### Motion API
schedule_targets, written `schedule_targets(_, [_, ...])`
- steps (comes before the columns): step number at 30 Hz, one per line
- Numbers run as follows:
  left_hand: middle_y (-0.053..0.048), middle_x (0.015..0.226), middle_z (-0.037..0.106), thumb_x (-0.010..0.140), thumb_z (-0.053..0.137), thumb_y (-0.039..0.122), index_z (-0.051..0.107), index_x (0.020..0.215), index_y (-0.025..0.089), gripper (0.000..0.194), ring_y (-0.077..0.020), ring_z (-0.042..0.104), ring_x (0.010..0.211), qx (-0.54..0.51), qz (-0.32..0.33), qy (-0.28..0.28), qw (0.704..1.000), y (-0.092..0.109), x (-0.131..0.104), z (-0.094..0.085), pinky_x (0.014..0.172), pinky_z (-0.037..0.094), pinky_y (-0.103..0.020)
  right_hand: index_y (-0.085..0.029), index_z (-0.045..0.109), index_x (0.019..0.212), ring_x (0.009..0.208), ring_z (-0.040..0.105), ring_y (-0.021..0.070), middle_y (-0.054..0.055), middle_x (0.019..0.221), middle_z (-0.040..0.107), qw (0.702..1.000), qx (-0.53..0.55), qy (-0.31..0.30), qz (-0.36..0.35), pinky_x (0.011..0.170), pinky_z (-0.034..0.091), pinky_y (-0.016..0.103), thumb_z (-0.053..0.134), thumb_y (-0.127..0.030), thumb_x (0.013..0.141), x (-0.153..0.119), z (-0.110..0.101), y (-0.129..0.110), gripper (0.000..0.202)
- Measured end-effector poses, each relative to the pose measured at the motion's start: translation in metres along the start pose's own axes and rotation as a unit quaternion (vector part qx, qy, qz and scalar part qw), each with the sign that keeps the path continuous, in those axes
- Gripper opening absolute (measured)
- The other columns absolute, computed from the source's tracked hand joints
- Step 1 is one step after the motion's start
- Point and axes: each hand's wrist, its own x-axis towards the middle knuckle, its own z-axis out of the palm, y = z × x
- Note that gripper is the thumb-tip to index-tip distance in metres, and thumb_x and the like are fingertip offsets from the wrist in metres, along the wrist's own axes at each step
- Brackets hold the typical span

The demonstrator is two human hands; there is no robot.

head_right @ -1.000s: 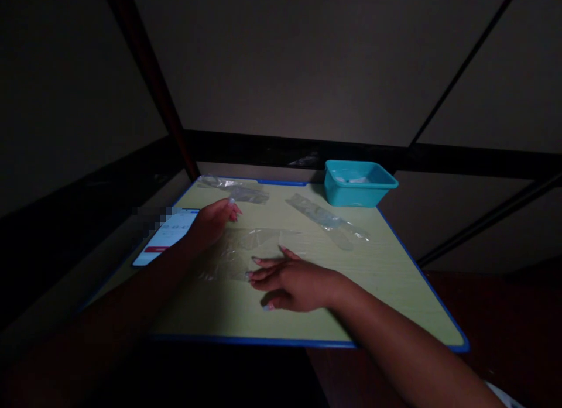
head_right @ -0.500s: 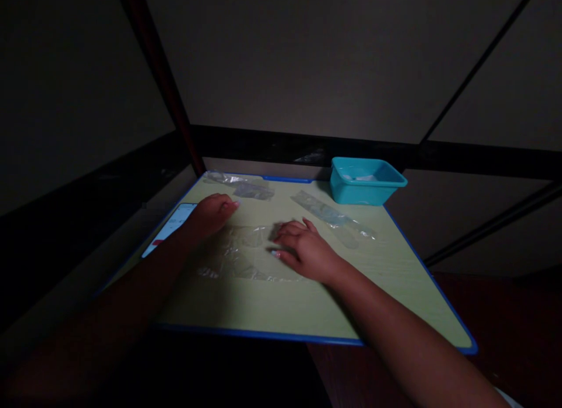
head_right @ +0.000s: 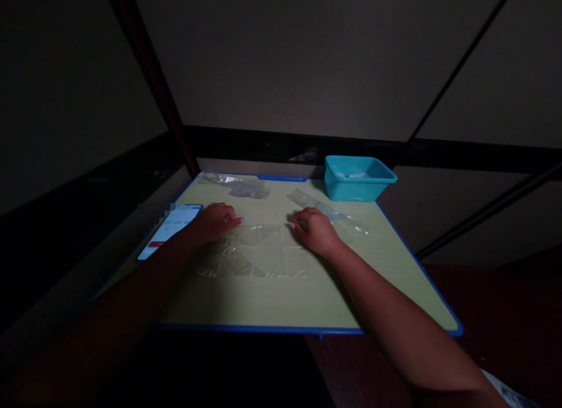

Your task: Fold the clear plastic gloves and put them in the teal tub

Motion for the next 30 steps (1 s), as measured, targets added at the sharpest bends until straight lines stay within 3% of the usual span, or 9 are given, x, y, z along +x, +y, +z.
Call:
schedule_targets(5, [-0.003,0.070,0.054,0.076,0.053,0.048,0.050,0.062,0.020,0.032,-0.0209,0.052,0.078,-0.018,-0.001,-0.005,1.000,-0.004,0.001,0.003,0.078,0.039,-0.034,-0.017,0.066,0.097,0.088,0.058,0.0221,0.009,0.094,0.066,0.994,-0.062,-0.005,0.094,0.076,0.043,0.031,0.061,-0.024,0.080,0.003,-0.002,0.006,0.020])
schedule_targets(10, [-0.001,0.072,0.056,0.071,0.059,0.049,0.052,0.070,0.020,0.029,-0.0206,0.052,0.076,-0.041,0.006,-0.022,0.999,0.001,-0.001,0.001,0.073,0.040,-0.032,-0.017,0.065,0.089,0.078,0.055,0.0185,0.007,0.086,0.065,0.992,-0.047,-0.038,0.111,0.069,0.040,0.028,0.064,-0.030,0.078,0.007,0.006,0.015,0.017])
schedule_targets(13, [0.000,0.071,0.055,0.069,0.062,0.047,0.055,0.074,0.020,0.028,-0.0203,0.052,0.077,-0.062,0.024,-0.020,0.998,0.007,-0.003,-0.001,0.070,0.041,-0.030,-0.017,0.063,0.085,0.080,0.054,0.0193,0.006,0.084,0.064,0.995,-0.035,-0.036,0.089,0.073,0.040,0.030,0.065,-0.032,0.078,0.007,0.009,0.014,0.016])
schedule_targets(17, [-0.002,0.077,0.058,0.073,0.061,0.043,0.056,0.075,0.020,0.023,-0.0198,0.052,0.081,-0.093,0.090,0.036,0.991,0.011,-0.003,0.001,0.076,0.041,-0.031,-0.017,0.061,0.086,0.088,0.053,0.0222,0.008,0.089,0.063,0.999,0.006,0.013,0.046,0.080,0.040,0.036,0.064,-0.030,0.078,0.002,0.003,-0.003,0.016])
schedule_targets(20, [-0.003,0.078,0.059,0.080,0.054,0.039,0.056,0.073,0.019,0.020,-0.0195,0.052,0.081,-0.103,0.126,0.075,0.984,0.013,-0.002,0.004,0.079,0.041,-0.032,-0.017,0.059,0.095,0.092,0.053,0.0220,0.009,0.094,0.062,0.995,0.082,0.012,-0.059,0.084,0.041,0.037,0.061,-0.030,0.081,-0.008,-0.011,-0.029,0.019])
schedule_targets(23, [-0.004,0.076,0.060,0.084,0.049,0.036,0.055,0.072,0.019,0.022,-0.0197,0.052,0.079,-0.097,0.132,0.114,0.980,0.013,0.000,0.006,0.079,0.041,-0.034,-0.018,0.060,0.108,0.108,0.053,0.0207,0.010,0.109,0.062,0.959,0.173,-0.114,-0.193,0.093,0.040,0.038,0.058,-0.031,0.085,-0.021,-0.024,-0.058,0.026])
schedule_targets(25, [-0.004,0.075,0.060,0.086,0.047,0.035,0.055,0.072,0.019,0.023,-0.0199,0.053,0.079,-0.093,0.127,0.140,0.978,0.012,0.001,0.006,0.079,0.041,-0.034,-0.020,0.062,0.112,0.127,0.041,0.0219,0.010,0.127,0.056,0.923,0.183,-0.217,-0.259,0.105,0.029,0.043,0.061,-0.032,0.084,-0.029,-0.030,-0.072,0.030])
schedule_targets(28, [-0.004,0.076,0.060,0.087,0.046,0.032,0.056,0.073,0.018,0.022,-0.0199,0.053,0.078,-0.090,0.121,0.159,0.976,0.013,0.001,0.003,0.080,0.041,-0.034,-0.026,0.059,0.123,0.140,0.021,0.0241,0.007,0.144,0.042,0.893,0.141,-0.330,-0.273,0.111,0.005,0.053,0.060,-0.038,0.085,-0.037,-0.035,-0.081,0.039])
schedule_targets(30, [-0.005,0.076,0.061,0.087,0.047,0.031,0.056,0.073,0.018,0.021,-0.0199,0.054,0.079,-0.089,0.120,0.157,0.976,0.014,0.001,0.001,0.080,0.041,-0.035,-0.026,0.056,0.127,0.141,0.016,0.0247,0.008,0.147,0.037,0.885,0.126,-0.363,-0.263,0.111,-0.001,0.055,0.060,-0.039,0.085,-0.040,-0.036,-0.081,0.044])
